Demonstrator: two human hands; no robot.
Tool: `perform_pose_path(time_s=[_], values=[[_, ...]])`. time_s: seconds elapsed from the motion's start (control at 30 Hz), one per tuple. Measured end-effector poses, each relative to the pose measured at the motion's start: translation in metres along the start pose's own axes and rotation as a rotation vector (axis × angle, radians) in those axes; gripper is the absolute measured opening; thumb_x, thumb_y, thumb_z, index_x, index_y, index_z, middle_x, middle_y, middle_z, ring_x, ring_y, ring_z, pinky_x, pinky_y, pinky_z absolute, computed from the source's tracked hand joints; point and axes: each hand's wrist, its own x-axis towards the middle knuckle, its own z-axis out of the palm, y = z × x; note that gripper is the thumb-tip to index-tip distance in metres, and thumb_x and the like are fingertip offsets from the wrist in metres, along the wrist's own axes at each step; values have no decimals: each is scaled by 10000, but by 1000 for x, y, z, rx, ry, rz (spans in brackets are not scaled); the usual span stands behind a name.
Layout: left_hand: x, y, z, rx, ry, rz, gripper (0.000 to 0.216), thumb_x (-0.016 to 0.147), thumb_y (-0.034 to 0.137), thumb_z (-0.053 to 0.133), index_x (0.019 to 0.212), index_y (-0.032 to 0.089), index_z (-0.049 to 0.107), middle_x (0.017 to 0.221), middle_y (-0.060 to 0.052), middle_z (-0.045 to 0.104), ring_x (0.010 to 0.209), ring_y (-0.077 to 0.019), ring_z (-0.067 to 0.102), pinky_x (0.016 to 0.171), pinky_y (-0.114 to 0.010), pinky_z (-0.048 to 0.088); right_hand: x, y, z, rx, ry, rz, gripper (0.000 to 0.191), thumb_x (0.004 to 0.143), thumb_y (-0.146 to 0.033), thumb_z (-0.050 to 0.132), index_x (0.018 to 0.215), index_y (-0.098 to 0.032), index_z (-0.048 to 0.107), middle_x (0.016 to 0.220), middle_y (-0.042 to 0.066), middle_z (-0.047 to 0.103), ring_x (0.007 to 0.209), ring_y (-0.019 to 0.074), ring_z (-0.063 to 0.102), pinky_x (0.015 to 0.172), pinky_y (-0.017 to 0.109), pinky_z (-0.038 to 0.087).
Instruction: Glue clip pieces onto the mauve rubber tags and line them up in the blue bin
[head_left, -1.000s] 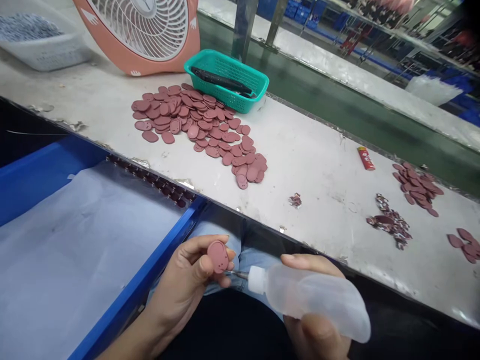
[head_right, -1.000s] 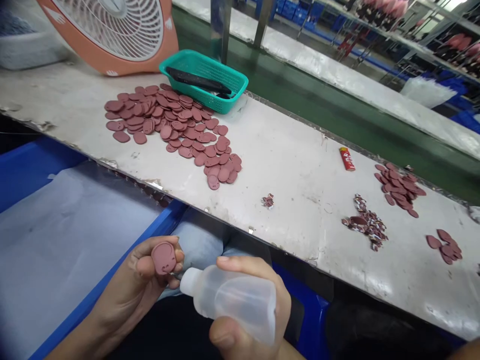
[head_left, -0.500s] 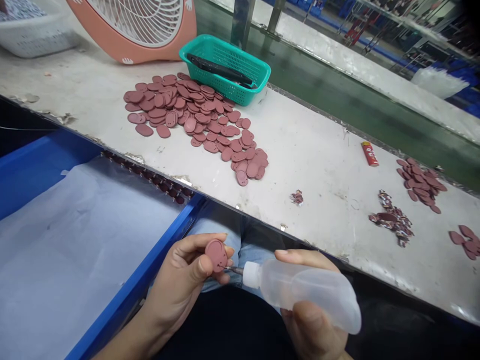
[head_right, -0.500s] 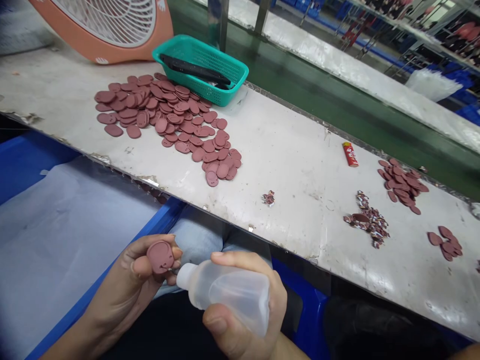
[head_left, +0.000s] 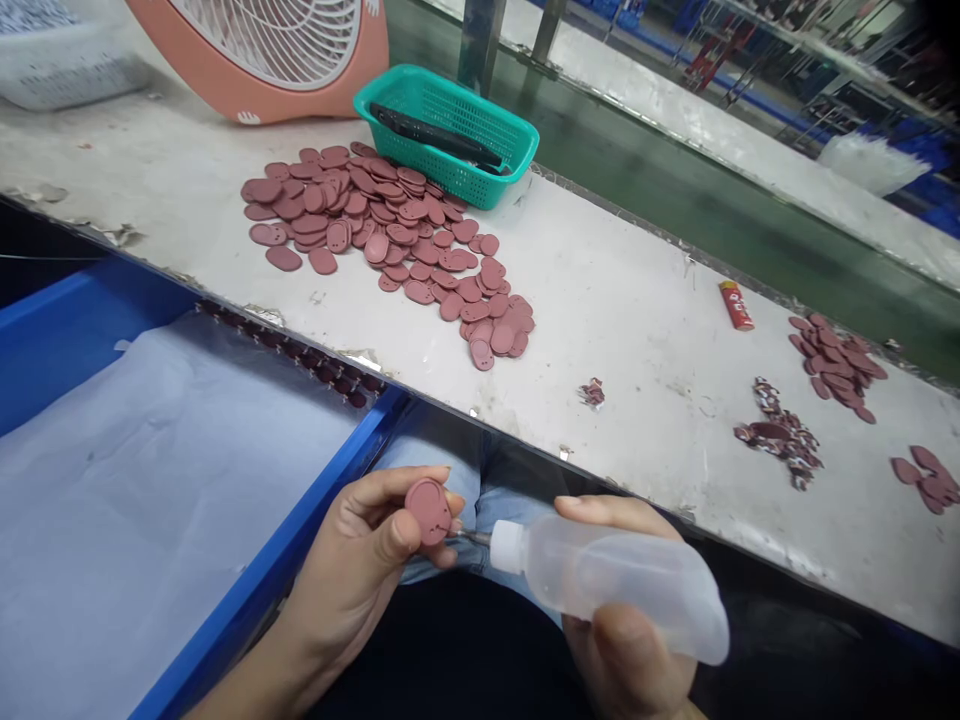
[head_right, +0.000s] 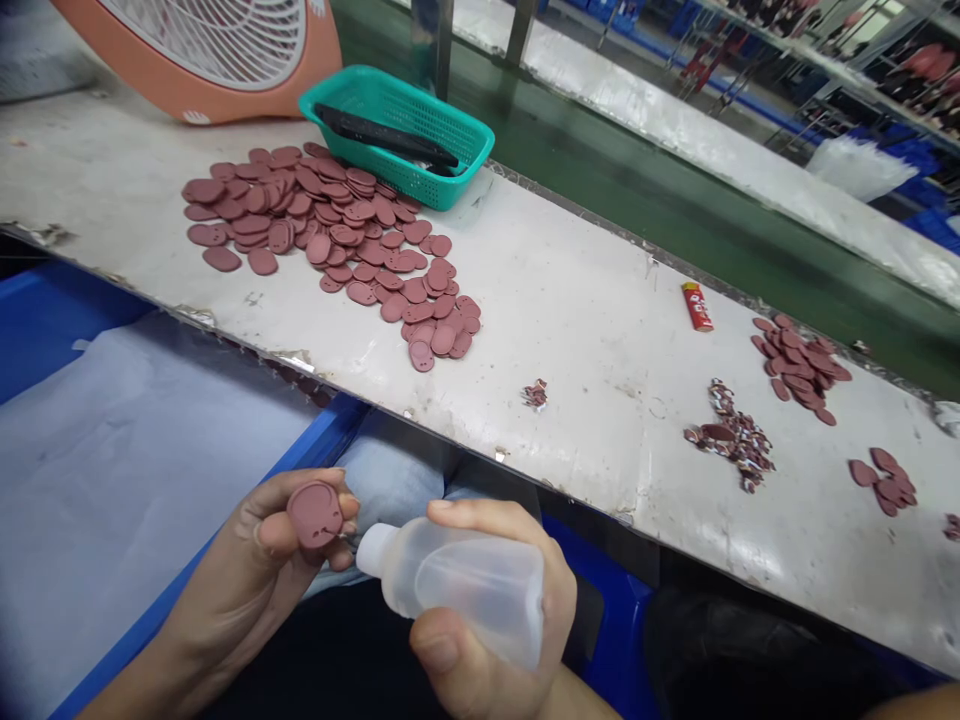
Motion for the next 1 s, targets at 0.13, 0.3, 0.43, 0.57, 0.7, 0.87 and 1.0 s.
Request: perform_pose_path(time_s=[0.13,0.3,0.43,0.57,0.7,0.87,1.0], values=[[0,0,0,-6,11,-7,331,602,441,940,874,275,849,739,-38,807,646,-141,711,577,-170,602,2,-2,2,2,-22,-3,320,943,-471,619,1191,-275,669,616,-21,628,414,132,515,388,263,438],[0,-1,-3,0,7,-3,322,617,436,935,886,282,848,744,-38,810,656,-148,722,586,-176,606,2,1,-1,-16,-33,6,315,950,-452,603,1191,-259,667,602,-29,607,407,121,488,384,254,420],[-2,0,-4,3,10,7,355,596,462,937,885,277,847,749,-35,810,667,-158,729,582,-182,607,-1,4,-3,-72,46,-44,385,910,-518,636,1176,-242,670,730,7,670,479,136,556,420,270,447],[-3,1,-1,9,40,-3,359,573,470,944,858,275,846,755,-35,812,627,-150,720,570,-184,599,-2,5,-3,-20,80,48,364,894,-523,655,1157,-274,690,761,0,667,473,119,515,440,272,439],[-3,2,1,5,65,-10,366,545,470,956,834,273,846,744,-35,809,583,-138,701,577,-195,602,1,3,0,2,71,89,372,843,-511,730,1122,-265,722,594,-44,554,409,93,401,411,251,382],[-3,1,3,18,126,-5,377,528,469,966,822,263,848,714,-47,795,630,-170,723,540,-180,580,10,0,7,89,57,127,290,829,-453,756,1067,-286,743,514,-69,471,390,83,377,387,210,323],[-1,2,13,35,244,22,431,467,488,980,784,233,838,686,-50,777,616,-178,707,518,-194,571,12,3,9,156,129,213,331,758,-478,801,997,-256,745,507,-74,435,405,68,327,396,197,308]])
